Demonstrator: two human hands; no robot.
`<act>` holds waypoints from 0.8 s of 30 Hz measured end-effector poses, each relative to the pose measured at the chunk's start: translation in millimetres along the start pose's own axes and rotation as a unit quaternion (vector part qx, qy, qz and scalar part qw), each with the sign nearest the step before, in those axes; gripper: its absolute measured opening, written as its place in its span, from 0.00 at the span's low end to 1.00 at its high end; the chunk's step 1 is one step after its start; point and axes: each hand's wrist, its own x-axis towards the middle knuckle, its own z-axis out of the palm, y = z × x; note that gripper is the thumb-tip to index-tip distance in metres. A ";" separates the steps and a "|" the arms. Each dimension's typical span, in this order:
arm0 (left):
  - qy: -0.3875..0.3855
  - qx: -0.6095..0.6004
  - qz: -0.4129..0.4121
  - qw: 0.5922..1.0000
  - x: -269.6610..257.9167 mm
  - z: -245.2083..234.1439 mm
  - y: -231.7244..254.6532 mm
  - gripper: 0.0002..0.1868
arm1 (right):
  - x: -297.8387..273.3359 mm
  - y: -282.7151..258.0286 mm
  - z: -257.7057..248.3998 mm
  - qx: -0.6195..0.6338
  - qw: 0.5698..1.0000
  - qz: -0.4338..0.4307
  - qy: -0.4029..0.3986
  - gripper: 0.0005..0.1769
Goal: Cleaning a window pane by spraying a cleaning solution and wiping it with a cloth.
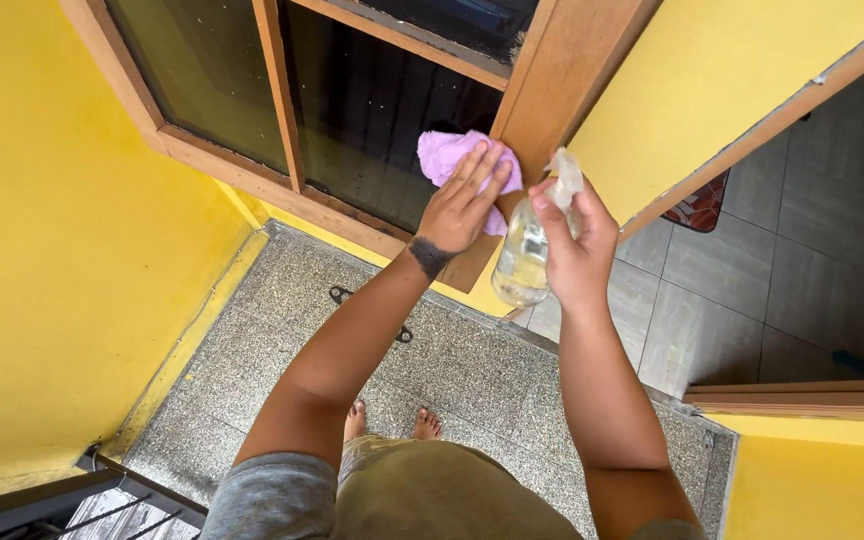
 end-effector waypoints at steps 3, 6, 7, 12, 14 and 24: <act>0.064 -0.045 -0.026 0.997 29.0 -3.6 -0.6 0.20 | 12.3 10.7 -0.6 0.013 1.000 -0.010 0.005 0.17; 0.069 -0.011 0.001 0.998 64.2 2.6 -2.5 0.21 | 12.5 9.9 -5.2 0.015 0.999 -0.005 0.041 0.17; 0.069 -0.014 0.000 0.998 71.1 2.8 0.4 0.21 | 11.6 10.9 -6.8 0.013 0.999 -0.004 0.042 0.17; -0.022 0.082 0.033 0.996 52.0 10.9 -0.1 0.20 | 4.4 12.6 -14.6 0.016 0.996 0.009 0.082 0.19; -0.026 0.059 0.047 0.997 23.3 9.9 -1.0 0.19 | 0.6 12.6 -15.5 0.016 0.996 0.015 0.083 0.19; 0.161 -0.138 -0.267 0.940 -55.3 -1.0 12.6 0.18 | -22.7 19.2 -5.2 0.029 0.996 0.050 0.060 0.20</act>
